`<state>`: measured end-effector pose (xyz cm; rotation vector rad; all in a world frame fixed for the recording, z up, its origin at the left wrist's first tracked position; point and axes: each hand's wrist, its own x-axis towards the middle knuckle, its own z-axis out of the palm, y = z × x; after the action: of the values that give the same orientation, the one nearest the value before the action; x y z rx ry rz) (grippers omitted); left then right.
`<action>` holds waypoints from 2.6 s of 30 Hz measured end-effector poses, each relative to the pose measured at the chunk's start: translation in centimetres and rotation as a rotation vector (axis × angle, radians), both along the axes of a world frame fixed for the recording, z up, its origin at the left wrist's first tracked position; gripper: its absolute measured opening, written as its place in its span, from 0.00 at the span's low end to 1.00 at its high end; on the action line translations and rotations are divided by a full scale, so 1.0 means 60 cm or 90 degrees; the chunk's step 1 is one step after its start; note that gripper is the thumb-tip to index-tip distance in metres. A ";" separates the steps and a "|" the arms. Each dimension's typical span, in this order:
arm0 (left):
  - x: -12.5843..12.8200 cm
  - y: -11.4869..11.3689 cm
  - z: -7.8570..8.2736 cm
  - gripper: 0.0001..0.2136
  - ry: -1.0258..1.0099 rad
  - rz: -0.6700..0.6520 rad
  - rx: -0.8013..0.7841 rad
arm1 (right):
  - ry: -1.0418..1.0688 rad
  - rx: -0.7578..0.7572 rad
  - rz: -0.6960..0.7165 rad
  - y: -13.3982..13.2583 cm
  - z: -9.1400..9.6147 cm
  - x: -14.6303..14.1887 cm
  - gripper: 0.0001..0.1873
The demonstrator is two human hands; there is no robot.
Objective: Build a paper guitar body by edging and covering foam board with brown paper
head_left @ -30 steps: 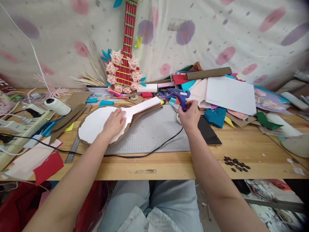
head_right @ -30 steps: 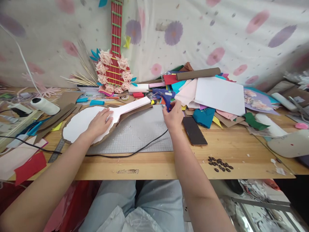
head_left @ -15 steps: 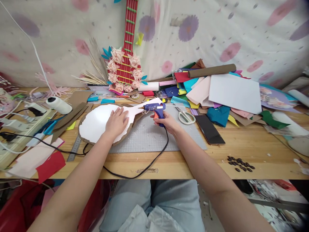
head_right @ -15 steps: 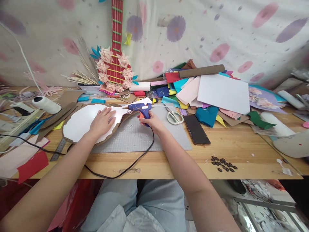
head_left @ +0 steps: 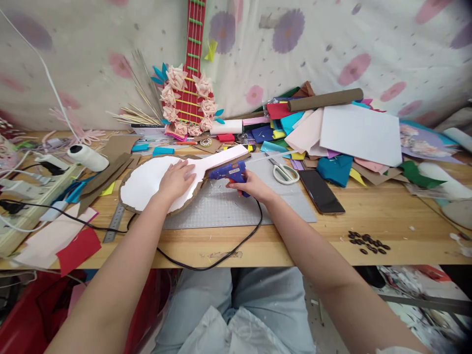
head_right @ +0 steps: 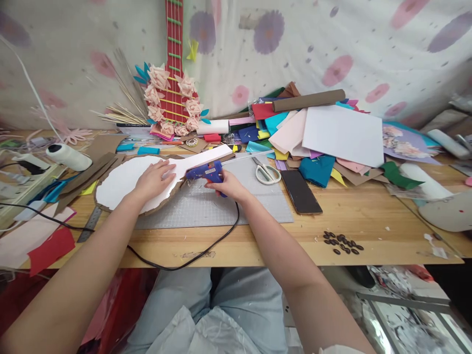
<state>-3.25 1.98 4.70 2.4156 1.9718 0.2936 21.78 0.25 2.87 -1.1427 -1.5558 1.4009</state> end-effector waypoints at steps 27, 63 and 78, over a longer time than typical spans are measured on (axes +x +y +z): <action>-0.005 0.006 0.002 0.21 -0.001 -0.010 -0.023 | -0.262 0.115 -0.031 0.010 -0.015 -0.024 0.16; -0.004 0.004 0.004 0.21 0.003 -0.006 -0.020 | -0.122 0.043 -0.069 0.012 -0.013 -0.014 0.16; -0.003 0.001 0.005 0.21 0.004 -0.007 -0.026 | -0.212 0.058 -0.100 0.016 -0.016 -0.019 0.16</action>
<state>-3.45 2.05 4.99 2.4048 1.9474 0.2437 20.66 1.23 1.93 -1.4623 -1.6948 1.0647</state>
